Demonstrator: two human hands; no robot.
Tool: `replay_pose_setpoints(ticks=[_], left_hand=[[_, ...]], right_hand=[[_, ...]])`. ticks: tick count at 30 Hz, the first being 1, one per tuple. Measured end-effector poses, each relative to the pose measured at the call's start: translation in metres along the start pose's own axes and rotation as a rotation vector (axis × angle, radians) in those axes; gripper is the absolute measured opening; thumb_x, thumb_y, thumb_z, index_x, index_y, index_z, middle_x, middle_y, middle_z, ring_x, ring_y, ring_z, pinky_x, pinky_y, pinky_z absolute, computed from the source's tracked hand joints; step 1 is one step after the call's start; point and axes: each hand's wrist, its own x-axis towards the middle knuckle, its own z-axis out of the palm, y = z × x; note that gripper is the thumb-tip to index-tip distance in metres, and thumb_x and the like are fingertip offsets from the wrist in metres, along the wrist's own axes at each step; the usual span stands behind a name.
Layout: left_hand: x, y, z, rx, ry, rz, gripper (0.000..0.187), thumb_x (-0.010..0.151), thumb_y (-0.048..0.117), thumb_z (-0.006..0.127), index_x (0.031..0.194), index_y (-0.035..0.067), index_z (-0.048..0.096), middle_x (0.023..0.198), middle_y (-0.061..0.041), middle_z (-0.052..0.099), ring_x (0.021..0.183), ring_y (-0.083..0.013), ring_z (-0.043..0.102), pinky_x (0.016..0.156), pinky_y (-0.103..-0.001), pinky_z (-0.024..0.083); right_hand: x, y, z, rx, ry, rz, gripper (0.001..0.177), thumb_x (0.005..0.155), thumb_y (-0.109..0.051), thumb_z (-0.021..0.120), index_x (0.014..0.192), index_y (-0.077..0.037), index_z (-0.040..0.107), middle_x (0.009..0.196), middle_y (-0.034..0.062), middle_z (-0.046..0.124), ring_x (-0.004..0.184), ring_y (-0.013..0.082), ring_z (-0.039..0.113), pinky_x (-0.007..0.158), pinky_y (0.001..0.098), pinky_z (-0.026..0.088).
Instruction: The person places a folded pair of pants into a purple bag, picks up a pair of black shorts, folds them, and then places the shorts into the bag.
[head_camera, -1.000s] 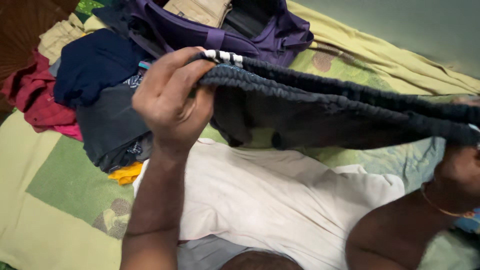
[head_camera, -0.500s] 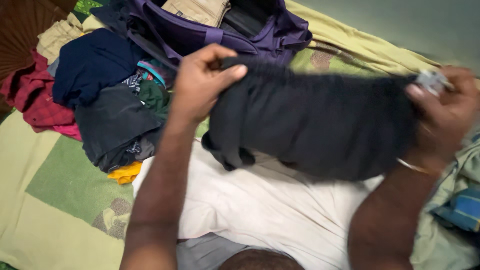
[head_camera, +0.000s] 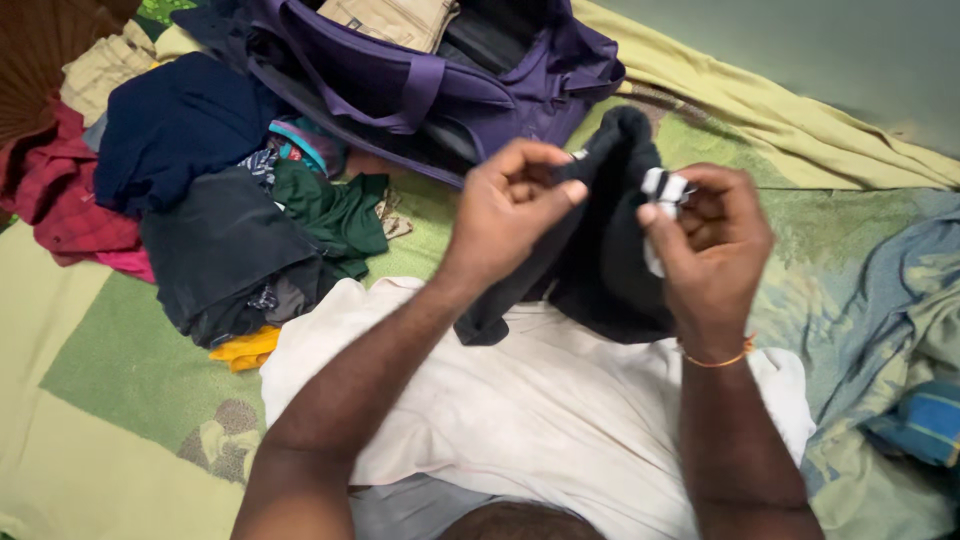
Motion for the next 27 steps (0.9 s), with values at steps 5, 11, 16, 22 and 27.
replay_pose_setpoints(ticks=[5, 11, 16, 22, 27], left_hand=[[-0.013, 0.001, 0.012, 0.145, -0.108, 0.026, 0.024, 0.093, 0.004, 0.079, 0.104, 0.004, 0.059, 0.096, 0.003, 0.062, 0.086, -0.0009, 0.06, 0.077, -0.019, 0.053], [-0.014, 0.013, 0.008, 0.284, -0.124, 0.103, 0.023, 0.093, 0.006, 0.078, 0.099, 0.005, 0.056, 0.097, 0.002, 0.059, 0.089, -0.0017, 0.06, 0.08, -0.021, 0.054], [-0.019, 0.026, 0.012, 0.445, -0.154, 0.097, 0.031, 0.089, 0.013, 0.083, 0.103, 0.007, 0.055, 0.099, 0.002, 0.055, 0.09, -0.0033, 0.057, 0.082, -0.022, 0.052], [-0.017, 0.025, 0.016, 0.485, -0.171, 0.178, 0.039, 0.085, 0.015, 0.088, 0.104, 0.006, 0.054, 0.101, 0.002, 0.052, 0.089, -0.0037, 0.052, 0.078, -0.021, 0.049], [-0.016, 0.03, 0.008, 0.419, -0.258, 0.045, 0.038, 0.085, 0.013, 0.087, 0.103, 0.007, 0.054, 0.096, 0.003, 0.055, 0.086, -0.0026, 0.053, 0.076, -0.021, 0.048]], right_hand=[[-0.004, 0.007, 0.019, -0.018, -0.146, -0.037, 0.034, 0.096, 0.008, 0.074, 0.126, 0.001, 0.059, 0.103, 0.0011, 0.064, 0.094, 0.0055, 0.064, 0.082, 0.0207, 0.054], [-0.003, 0.0, 0.01, -0.175, -0.307, -0.193, 0.05, 0.086, 0.015, 0.054, 0.133, 0.003, 0.06, 0.113, 0.0093, 0.066, 0.1, 0.0142, 0.067, 0.095, 0.0272, 0.054], [0.002, -0.003, 0.005, -0.295, -0.299, -0.236, 0.043, 0.089, 0.013, 0.055, 0.129, 0.0, 0.067, 0.119, 0.0139, 0.074, 0.098, 0.0189, 0.074, 0.092, 0.0284, 0.057], [0.005, -0.002, 0.003, -0.379, -0.304, -0.327, 0.037, 0.089, 0.004, 0.071, 0.126, -0.001, 0.068, 0.113, 0.0139, 0.075, 0.094, 0.0209, 0.075, 0.085, 0.0298, 0.058], [0.009, -0.012, 0.006, -0.502, -0.273, -0.32, 0.044, 0.08, -0.004, 0.082, 0.123, -0.003, 0.073, 0.103, 0.0119, 0.073, 0.095, 0.0267, 0.067, 0.093, 0.0383, 0.051]])
